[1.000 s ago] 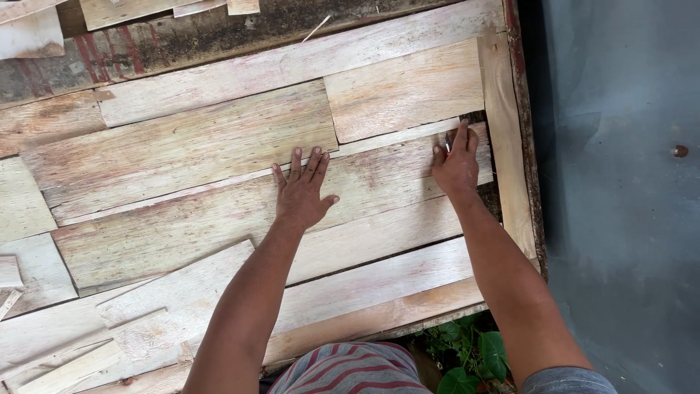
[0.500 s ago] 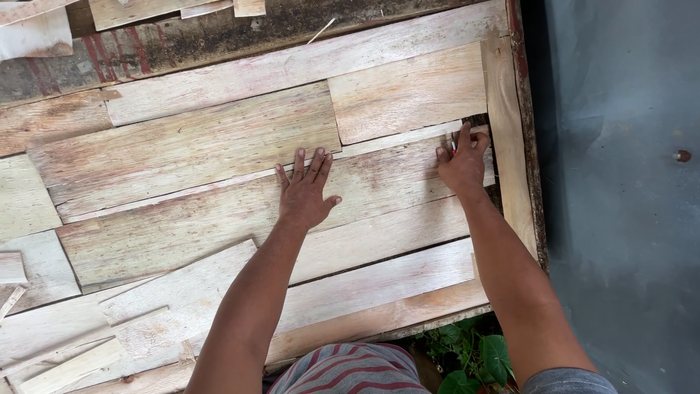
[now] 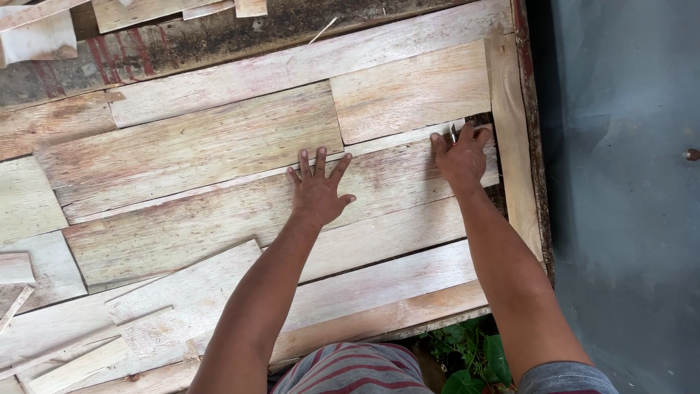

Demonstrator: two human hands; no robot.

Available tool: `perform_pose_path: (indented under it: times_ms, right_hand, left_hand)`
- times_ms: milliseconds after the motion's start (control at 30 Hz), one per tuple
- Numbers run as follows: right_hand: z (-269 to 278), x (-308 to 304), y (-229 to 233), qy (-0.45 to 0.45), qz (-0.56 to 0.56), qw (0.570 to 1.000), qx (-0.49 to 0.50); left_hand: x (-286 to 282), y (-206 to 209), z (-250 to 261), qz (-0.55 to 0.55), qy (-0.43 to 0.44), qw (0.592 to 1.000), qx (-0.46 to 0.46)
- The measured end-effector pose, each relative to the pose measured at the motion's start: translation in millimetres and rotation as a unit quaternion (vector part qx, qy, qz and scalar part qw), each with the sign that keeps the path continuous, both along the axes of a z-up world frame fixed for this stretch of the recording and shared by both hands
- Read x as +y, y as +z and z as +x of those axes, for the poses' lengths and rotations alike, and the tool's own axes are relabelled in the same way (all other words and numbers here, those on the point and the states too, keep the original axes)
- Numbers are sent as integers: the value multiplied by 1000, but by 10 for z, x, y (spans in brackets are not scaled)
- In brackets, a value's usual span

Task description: Cutting and fitting thin wood veneer sheets onto a wooden surface using a utility knife.

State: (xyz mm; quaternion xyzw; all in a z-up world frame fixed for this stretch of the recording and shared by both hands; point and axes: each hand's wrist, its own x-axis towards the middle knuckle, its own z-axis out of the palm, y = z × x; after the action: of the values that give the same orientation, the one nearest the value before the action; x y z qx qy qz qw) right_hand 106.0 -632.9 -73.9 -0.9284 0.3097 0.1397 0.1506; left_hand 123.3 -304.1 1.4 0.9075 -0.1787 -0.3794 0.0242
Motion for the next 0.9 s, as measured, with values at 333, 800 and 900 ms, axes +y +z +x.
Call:
perform_pose_path:
  times_ms: [333, 800, 900]
  right_hand:
    - [119, 0, -15, 5, -19, 1000, 14]
    - [-54, 37, 424, -6, 134, 978, -159]
    - [-157, -14, 387, -22, 189, 963, -192]
  left_hand:
    - [-159, -55, 24, 2, 12, 1000, 1]
    - [-133, 64, -120, -30, 42, 999, 0]
    - [-53, 53, -152, -82, 75, 994, -15]
